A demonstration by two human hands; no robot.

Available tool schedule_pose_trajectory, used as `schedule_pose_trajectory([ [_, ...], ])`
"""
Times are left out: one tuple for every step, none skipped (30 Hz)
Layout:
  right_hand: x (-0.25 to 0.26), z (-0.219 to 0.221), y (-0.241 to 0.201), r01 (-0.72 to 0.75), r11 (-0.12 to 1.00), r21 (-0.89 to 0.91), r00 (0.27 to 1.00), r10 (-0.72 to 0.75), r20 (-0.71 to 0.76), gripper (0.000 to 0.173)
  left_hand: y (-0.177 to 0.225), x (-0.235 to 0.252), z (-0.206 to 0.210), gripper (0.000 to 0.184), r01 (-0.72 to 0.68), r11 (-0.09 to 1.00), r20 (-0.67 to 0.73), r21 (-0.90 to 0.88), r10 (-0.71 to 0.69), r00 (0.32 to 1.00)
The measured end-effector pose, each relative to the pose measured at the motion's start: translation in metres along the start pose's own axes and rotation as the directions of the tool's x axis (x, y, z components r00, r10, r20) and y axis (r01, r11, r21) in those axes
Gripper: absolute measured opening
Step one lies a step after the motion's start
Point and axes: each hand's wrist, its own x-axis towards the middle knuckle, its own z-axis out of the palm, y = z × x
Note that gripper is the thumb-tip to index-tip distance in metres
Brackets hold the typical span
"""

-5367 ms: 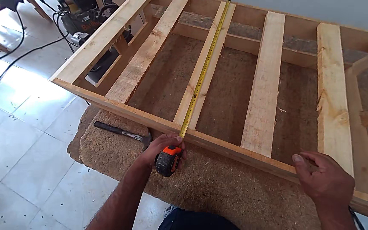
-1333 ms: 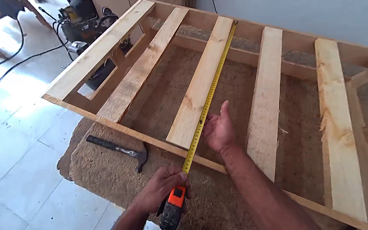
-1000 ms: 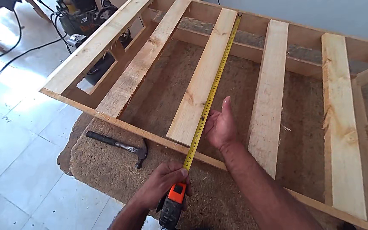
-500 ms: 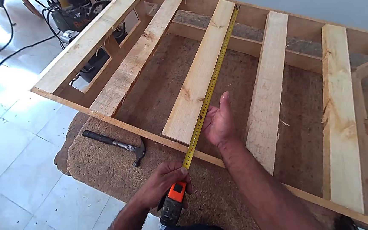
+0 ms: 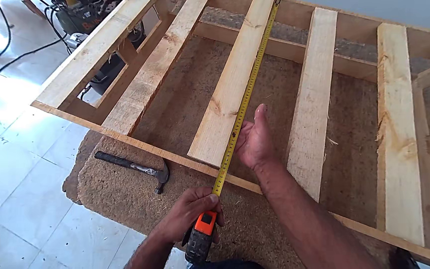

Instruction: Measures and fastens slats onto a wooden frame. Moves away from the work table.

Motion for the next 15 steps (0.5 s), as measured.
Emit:
schedule_pose_trajectory([
  [0.0003, -0.0002, 0.0, -0.004, 1.0, -0.003, 1.0, 0.004, 0.001, 0.099, 0.0001, 0.0002, 0.0002, 0.034, 0.001, 1.0, -0.002, -0.003, -0.001, 1.0],
  [0.0005, -0.0002, 0.0, -0.006, 1.0, -0.005, 1.0, 0.006, 0.003, 0.098, 0.0002, 0.0004, 0.0003, 0.034, 0.002, 1.0, -0.004, -0.004, -0.002, 1.0],
  [0.0006, -0.0003, 0.0002, -0.008, 1.0, -0.006, 1.0, 0.008, 0.006, 0.097, 0.0003, 0.0004, 0.0002, 0.034, 0.003, 1.0, -0.004, -0.005, -0.003, 1.0],
  [0.0007, -0.0001, 0.0003, -0.009, 1.0, -0.01, 1.0, 0.009, 0.006, 0.097, 0.0004, 0.0003, 0.0001, 0.034, 0.003, 1.0, -0.003, -0.003, -0.003, 1.0],
  [0.0005, 0.0006, 0.0, -0.009, 1.0, -0.014, 1.0, 0.009, 0.002, 0.096, 0.0007, 0.0003, -0.0001, 0.034, 0.004, 1.0, 0.001, 0.001, -0.004, 1.0],
  [0.0001, 0.0014, -0.0005, -0.01, 1.0, -0.016, 1.0, 0.01, -0.004, 0.095, 0.0008, 0.0005, -0.0003, 0.034, 0.002, 1.0, 0.006, 0.005, -0.002, 1.0],
  [-0.0002, 0.0019, -0.0008, -0.01, 1.0, -0.018, 1.0, 0.009, -0.008, 0.095, 0.0009, 0.0006, -0.0005, 0.035, -0.001, 1.0, 0.01, 0.009, 0.001, 1.0],
  [-0.0002, 0.002, -0.0008, -0.009, 1.0, -0.019, 1.0, 0.009, -0.006, 0.094, 0.001, 0.0007, -0.0006, 0.035, -0.003, 1.0, 0.012, 0.009, 0.003, 1.0],
  [-0.0002, 0.0023, -0.0007, -0.008, 1.0, -0.021, 1.0, 0.008, -0.007, 0.093, 0.0011, 0.0007, -0.0006, 0.035, -0.003, 1.0, 0.013, 0.008, 0.003, 1.0],
  [-0.0002, 0.0025, -0.0006, -0.01, 1.0, -0.023, 1.0, 0.01, -0.01, 0.093, 0.0011, 0.0008, -0.0007, 0.035, -0.002, 1.0, 0.014, 0.006, 0.002, 1.0],
  [-0.0001, 0.0025, -0.0007, -0.013, 1.0, -0.023, 1.0, 0.013, -0.01, 0.093, 0.0012, 0.0008, -0.0008, 0.035, -0.001, 1.0, 0.014, 0.006, 0.001, 1.0],
  [-0.0001, 0.0026, -0.0007, -0.016, 1.0, -0.023, 1.0, 0.016, -0.012, 0.093, 0.0014, 0.0008, -0.0006, 0.035, -0.002, 1.0, 0.012, 0.007, 0.002, 1.0],
  [0.0, 0.0031, -0.0008, -0.02, 0.999, -0.025, 1.0, 0.02, -0.018, 0.092, 0.0017, 0.0007, -0.0002, 0.035, -0.001, 1.0, 0.006, 0.009, 0.001, 1.0],
  [0.0001, 0.0034, -0.0006, -0.023, 0.999, -0.028, 0.999, 0.023, -0.025, 0.091, 0.002, 0.0006, 0.0, 0.035, 0.002, 1.0, 0.003, 0.011, -0.002, 1.0],
  [0.0003, 0.0037, -0.0005, -0.026, 0.999, -0.03, 0.999, 0.025, -0.03, 0.09, 0.0019, 0.0005, 0.0, 0.035, 0.004, 1.0, 0.001, 0.011, -0.004, 1.0],
])
